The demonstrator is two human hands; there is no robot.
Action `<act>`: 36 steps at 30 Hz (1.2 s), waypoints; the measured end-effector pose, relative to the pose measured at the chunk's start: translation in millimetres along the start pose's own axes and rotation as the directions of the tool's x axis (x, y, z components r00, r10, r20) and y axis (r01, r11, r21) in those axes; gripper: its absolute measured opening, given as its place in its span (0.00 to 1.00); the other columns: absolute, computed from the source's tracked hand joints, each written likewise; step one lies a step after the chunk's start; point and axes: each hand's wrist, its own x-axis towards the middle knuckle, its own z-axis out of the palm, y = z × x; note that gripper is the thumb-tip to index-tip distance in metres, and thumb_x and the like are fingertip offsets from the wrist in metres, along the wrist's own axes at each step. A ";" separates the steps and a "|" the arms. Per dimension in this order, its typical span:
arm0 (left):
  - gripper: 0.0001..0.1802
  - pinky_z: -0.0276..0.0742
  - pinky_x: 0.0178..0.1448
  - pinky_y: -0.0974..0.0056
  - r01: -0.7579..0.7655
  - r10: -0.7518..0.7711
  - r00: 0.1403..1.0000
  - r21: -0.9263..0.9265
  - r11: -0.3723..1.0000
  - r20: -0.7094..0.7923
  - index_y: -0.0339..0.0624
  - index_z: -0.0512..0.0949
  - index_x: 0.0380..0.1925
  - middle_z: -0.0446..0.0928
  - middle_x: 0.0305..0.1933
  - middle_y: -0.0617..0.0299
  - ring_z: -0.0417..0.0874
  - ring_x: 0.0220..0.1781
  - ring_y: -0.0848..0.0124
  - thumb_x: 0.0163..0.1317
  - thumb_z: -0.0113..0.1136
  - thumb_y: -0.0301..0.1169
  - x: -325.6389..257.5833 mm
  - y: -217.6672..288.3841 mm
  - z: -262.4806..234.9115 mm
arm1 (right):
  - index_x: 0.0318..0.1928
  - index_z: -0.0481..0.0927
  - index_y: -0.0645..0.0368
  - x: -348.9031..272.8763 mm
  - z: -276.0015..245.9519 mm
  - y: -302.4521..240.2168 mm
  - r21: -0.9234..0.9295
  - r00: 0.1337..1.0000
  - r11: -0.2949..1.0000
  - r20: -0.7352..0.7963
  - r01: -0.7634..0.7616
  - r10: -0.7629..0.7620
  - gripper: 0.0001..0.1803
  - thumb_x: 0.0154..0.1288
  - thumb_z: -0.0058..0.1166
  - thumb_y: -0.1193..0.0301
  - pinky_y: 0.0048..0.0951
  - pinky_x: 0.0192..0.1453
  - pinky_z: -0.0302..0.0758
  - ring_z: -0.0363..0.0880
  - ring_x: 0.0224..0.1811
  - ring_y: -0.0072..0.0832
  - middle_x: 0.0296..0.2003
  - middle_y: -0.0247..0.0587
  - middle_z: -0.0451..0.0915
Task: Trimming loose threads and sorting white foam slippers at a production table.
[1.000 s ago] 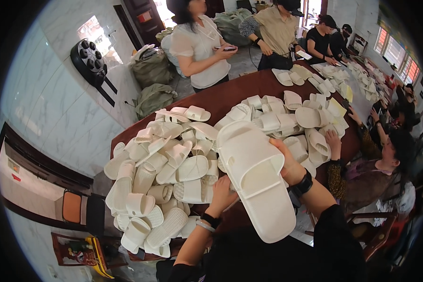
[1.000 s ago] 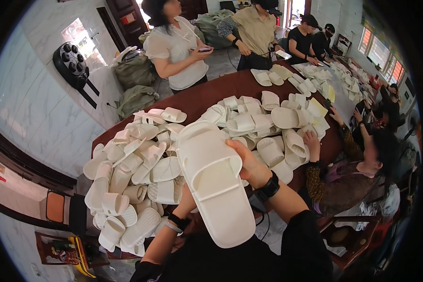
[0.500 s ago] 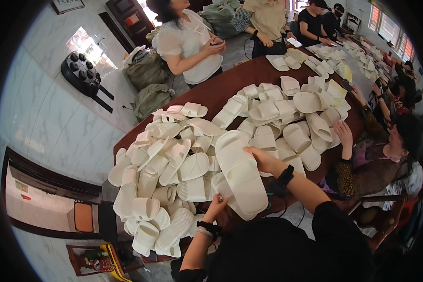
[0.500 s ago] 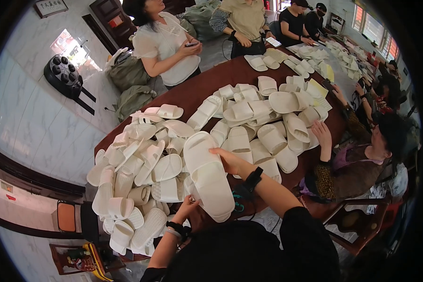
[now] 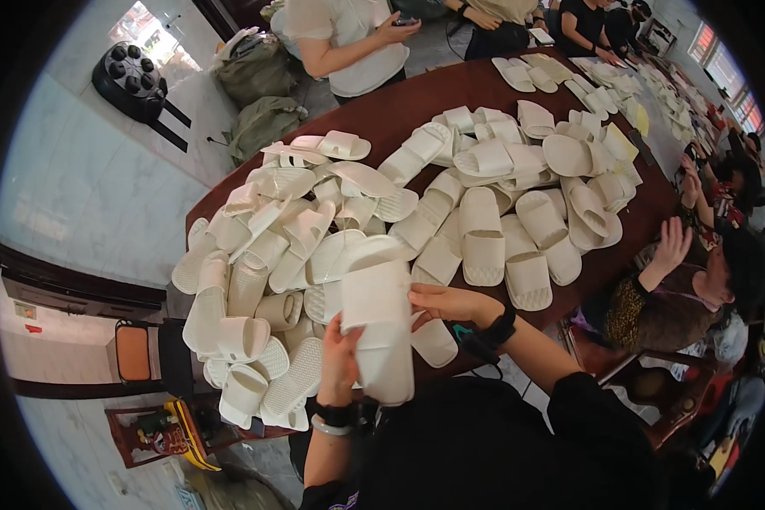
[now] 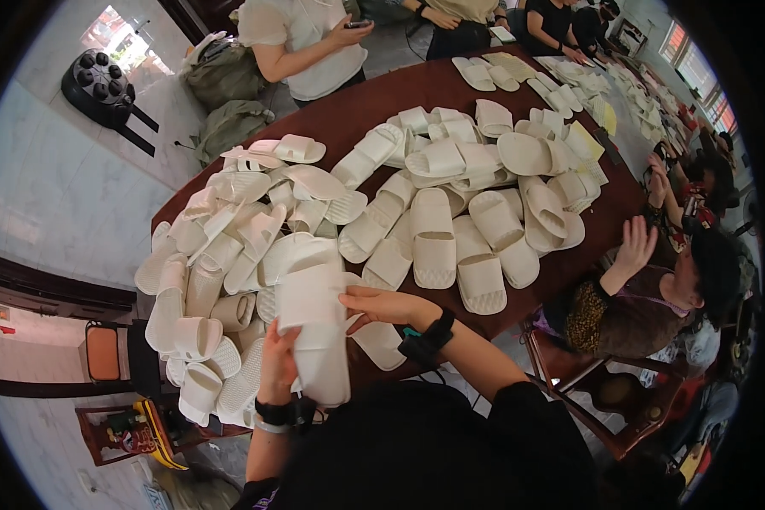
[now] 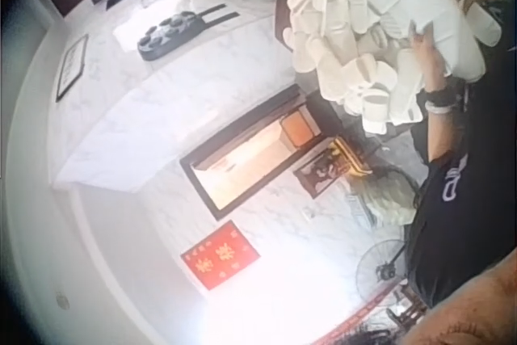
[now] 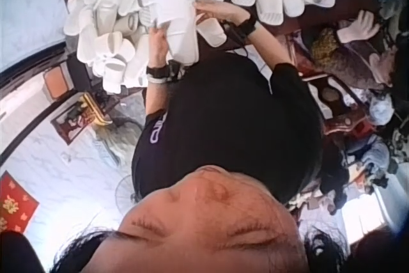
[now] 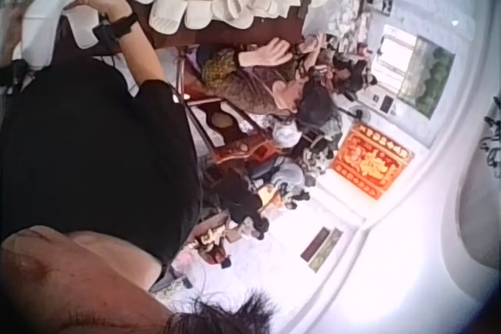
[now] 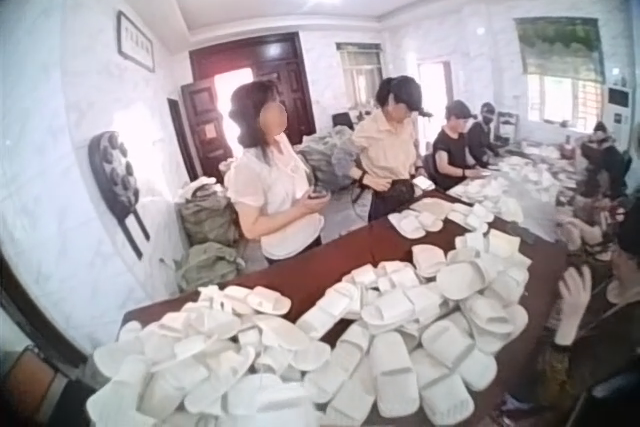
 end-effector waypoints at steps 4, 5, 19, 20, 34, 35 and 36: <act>0.24 0.76 0.47 0.64 -0.036 0.040 0.999 -0.243 0.969 0.009 0.37 0.65 0.56 0.74 0.44 0.60 0.76 0.42 0.68 0.59 0.55 0.24 -25.6 22.0 -45.9 | 0.54 0.69 0.56 -25.4 -37.8 28.3 -0.628 0.980 0.776 -0.182 -0.054 -0.079 0.21 0.64 0.52 0.60 0.33 0.48 0.74 0.77 0.48 0.30 0.45 0.43 0.77; 0.28 0.76 0.42 0.67 0.018 0.005 0.998 -0.341 0.940 0.068 0.39 0.61 0.62 0.73 0.42 0.62 0.75 0.38 0.70 0.60 0.54 0.26 -31.5 22.7 -69.7 | 0.50 0.70 0.56 -36.2 -59.6 51.4 -0.849 0.956 0.510 -0.252 -0.142 -0.154 0.19 0.60 0.54 0.63 0.35 0.46 0.74 0.78 0.44 0.33 0.41 0.43 0.77; 0.29 0.74 0.35 0.67 -0.011 -0.028 0.994 -0.354 0.935 -0.105 0.41 0.60 0.62 0.68 0.30 0.65 0.71 0.35 0.74 0.65 0.51 0.41 -56.9 9.6 -94.6 | 0.57 0.68 0.54 -99.2 -78.9 142.4 -0.851 0.789 -0.056 -0.457 -0.522 -0.410 0.32 0.47 0.54 0.70 0.38 0.34 0.75 0.77 0.34 0.39 0.31 0.43 0.76; 0.29 0.74 0.35 0.68 0.002 -0.038 0.993 -0.322 0.947 -0.108 0.41 0.59 0.62 0.67 0.31 0.64 0.70 0.34 0.74 0.66 0.50 0.41 -58.2 10.8 -94.2 | 0.59 0.67 0.54 -103.6 -77.8 139.8 -0.832 0.779 -0.062 -0.486 -0.551 -0.396 0.33 0.47 0.55 0.69 0.39 0.34 0.75 0.77 0.34 0.39 0.30 0.43 0.75; 0.27 0.67 0.31 0.68 0.024 -0.045 0.998 -0.383 0.923 -0.044 0.42 0.60 0.61 0.66 0.29 0.65 0.66 0.28 0.74 0.66 0.48 0.41 -64.9 6.2 -82.9 | 0.56 0.67 0.58 -79.8 -41.8 98.5 -0.342 0.921 0.900 -0.363 -0.269 0.138 0.25 0.62 0.55 0.61 0.27 0.37 0.74 0.76 0.33 0.22 0.39 0.37 0.75; 0.27 0.67 0.31 0.69 0.017 -0.042 0.998 -0.378 0.926 -0.057 0.42 0.60 0.61 0.66 0.29 0.65 0.66 0.28 0.74 0.66 0.48 0.41 -66.1 7.0 -80.4 | 0.56 0.67 0.61 -71.6 -23.9 85.8 -0.277 0.962 0.930 -0.190 -0.242 0.194 0.23 0.66 0.51 0.62 0.24 0.39 0.73 0.74 0.33 0.19 0.37 0.34 0.75; 0.27 0.67 0.31 0.69 0.016 -0.042 0.997 -0.372 0.928 -0.064 0.42 0.61 0.61 0.66 0.29 0.65 0.66 0.28 0.74 0.66 0.48 0.42 -66.2 7.7 -76.4 | 0.56 0.67 0.61 -67.1 -8.4 77.4 -0.282 0.963 0.929 -0.191 -0.241 0.192 0.23 0.66 0.51 0.62 0.24 0.39 0.73 0.74 0.33 0.19 0.37 0.34 0.75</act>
